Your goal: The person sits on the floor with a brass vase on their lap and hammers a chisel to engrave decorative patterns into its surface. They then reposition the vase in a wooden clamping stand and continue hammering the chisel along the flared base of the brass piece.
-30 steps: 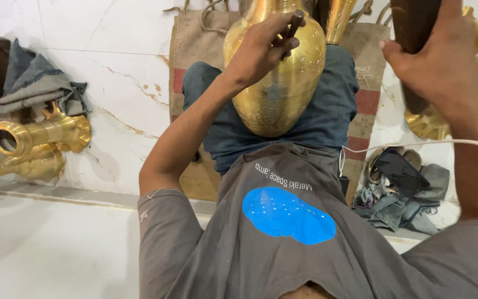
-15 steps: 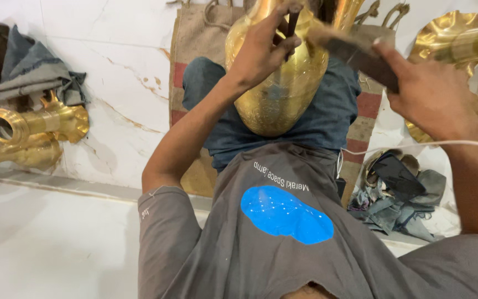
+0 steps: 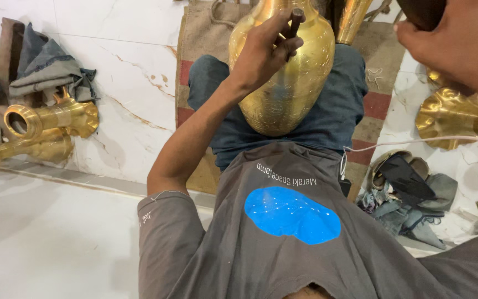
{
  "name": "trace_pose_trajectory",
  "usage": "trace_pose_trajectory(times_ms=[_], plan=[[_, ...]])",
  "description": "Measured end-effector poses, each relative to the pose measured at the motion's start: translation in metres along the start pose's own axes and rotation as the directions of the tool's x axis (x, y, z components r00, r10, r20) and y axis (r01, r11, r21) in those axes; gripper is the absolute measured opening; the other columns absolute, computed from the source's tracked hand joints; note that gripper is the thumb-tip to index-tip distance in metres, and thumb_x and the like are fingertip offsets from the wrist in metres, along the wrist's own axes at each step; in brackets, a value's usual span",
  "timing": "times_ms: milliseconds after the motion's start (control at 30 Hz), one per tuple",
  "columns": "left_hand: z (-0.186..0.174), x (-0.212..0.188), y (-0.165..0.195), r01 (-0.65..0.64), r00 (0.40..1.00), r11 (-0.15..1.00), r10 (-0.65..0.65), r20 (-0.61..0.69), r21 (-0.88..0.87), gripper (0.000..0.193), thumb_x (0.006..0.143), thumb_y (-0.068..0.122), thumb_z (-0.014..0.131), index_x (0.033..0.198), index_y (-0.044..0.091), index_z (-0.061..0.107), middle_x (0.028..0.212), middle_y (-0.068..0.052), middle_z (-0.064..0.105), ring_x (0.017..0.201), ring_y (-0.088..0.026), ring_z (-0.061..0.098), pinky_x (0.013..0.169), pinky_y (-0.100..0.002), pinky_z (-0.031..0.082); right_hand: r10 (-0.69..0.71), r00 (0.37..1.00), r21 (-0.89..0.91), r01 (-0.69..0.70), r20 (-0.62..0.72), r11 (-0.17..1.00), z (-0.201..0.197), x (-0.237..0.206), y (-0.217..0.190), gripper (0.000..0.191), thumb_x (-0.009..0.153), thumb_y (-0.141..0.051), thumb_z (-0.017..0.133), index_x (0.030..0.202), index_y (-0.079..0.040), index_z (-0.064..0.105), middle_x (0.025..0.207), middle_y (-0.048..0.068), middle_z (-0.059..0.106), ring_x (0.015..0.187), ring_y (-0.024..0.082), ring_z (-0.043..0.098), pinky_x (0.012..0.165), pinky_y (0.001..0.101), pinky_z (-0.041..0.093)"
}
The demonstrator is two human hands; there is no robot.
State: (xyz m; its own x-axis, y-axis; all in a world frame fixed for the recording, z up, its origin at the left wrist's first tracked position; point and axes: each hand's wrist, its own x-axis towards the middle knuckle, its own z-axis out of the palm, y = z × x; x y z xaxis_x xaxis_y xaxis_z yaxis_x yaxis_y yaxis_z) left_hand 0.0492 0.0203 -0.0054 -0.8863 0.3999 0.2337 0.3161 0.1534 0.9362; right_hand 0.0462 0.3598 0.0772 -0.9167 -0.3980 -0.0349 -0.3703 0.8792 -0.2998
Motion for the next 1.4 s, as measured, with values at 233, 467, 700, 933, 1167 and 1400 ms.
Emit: trace_pose_trajectory(times_ms=[233, 467, 700, 933, 1167, 1400], plan=[[-0.001, -0.002, -0.001, 0.055, 0.998, 0.996, -0.054, -0.025, 0.069, 0.036, 0.102, 0.003, 0.074, 0.134, 0.007, 0.056, 0.098, -0.007, 0.073, 0.078, -0.014, 0.077, 0.07, -0.029, 0.062, 0.104, 0.983, -0.073, -0.093, 0.152, 0.993, -0.027, -0.002, -0.033, 0.03, 0.096, -0.019, 0.077, 0.116, 0.002, 0.068, 0.088, 0.026, 0.07, 0.073, 0.038, 0.07, 0.065, 0.0459, 0.055], [0.0, -0.012, -0.004, 0.046, 0.997, 0.995, -0.041, -0.063, 0.088, 0.029, 0.104, 0.004, 0.071, 0.129, 0.007, 0.057, 0.098, -0.008, 0.071, 0.085, -0.016, 0.078, 0.074, -0.03, 0.063, 0.005, 0.998, -0.092, 0.0, 0.063, 0.996, -0.032, 0.012, -0.053, 0.03, 0.095, -0.015, 0.075, 0.12, 0.0, 0.068, 0.092, 0.022, 0.071, 0.075, 0.037, 0.069, 0.066, 0.0453, 0.056], [0.008, -0.027, -0.004, 0.083, 0.979, 0.994, -0.069, -0.19, 0.067, 0.023, 0.106, 0.007, 0.068, 0.125, 0.007, 0.056, 0.101, -0.003, 0.072, 0.091, -0.015, 0.076, 0.08, -0.029, 0.067, -0.3, 0.953, -0.223, 0.284, -0.039, 0.933, -0.063, 0.015, -0.089, 0.04, 0.089, -0.012, 0.075, 0.127, -0.003, 0.066, 0.099, 0.015, 0.071, 0.081, 0.031, 0.07, 0.069, 0.0402, 0.056], [0.041, -0.053, 0.0, 0.133, 0.847, 0.991, -0.131, -0.516, -0.034, 0.02, 0.102, 0.005, 0.072, 0.117, 0.004, 0.059, 0.093, -0.003, 0.068, 0.084, -0.012, 0.07, 0.073, -0.026, 0.059, -0.407, 0.904, -0.566, 0.404, 0.129, 0.719, -0.103, 0.019, -0.141, 0.072, 0.084, -0.011, 0.072, 0.153, -0.016, 0.056, 0.102, 0.002, 0.069, 0.08, 0.015, 0.07, 0.062, 0.0277, 0.054], [0.071, -0.075, -0.011, 0.152, 0.696, 0.944, 0.107, -0.71, 0.292, 0.023, 0.094, 0.0, 0.068, 0.117, 0.007, 0.066, 0.094, -0.005, 0.071, 0.084, -0.013, 0.071, 0.078, -0.027, 0.057, -0.65, 0.76, -0.785, 0.404, 0.004, 0.469, -0.107, 0.024, -0.168, 0.055, 0.097, -0.033, 0.065, 0.152, -0.04, 0.058, 0.1, -0.005, 0.062, 0.085, 0.009, 0.063, 0.068, 0.0219, 0.045], [0.093, -0.08, -0.028, 0.168, 0.653, 0.967, 0.034, -0.756, 0.189, 0.028, 0.092, -0.001, 0.071, 0.119, 0.002, 0.063, 0.105, -0.007, 0.066, 0.088, -0.018, 0.067, 0.08, -0.028, 0.054, -0.71, 0.693, -0.781, 0.51, 0.123, 0.362, -0.101, 0.018, -0.161, 0.055, 0.104, -0.041, 0.058, 0.157, -0.041, 0.045, 0.074, -0.004, 0.047, 0.069, 0.012, 0.052, 0.063, 0.0254, 0.037]])
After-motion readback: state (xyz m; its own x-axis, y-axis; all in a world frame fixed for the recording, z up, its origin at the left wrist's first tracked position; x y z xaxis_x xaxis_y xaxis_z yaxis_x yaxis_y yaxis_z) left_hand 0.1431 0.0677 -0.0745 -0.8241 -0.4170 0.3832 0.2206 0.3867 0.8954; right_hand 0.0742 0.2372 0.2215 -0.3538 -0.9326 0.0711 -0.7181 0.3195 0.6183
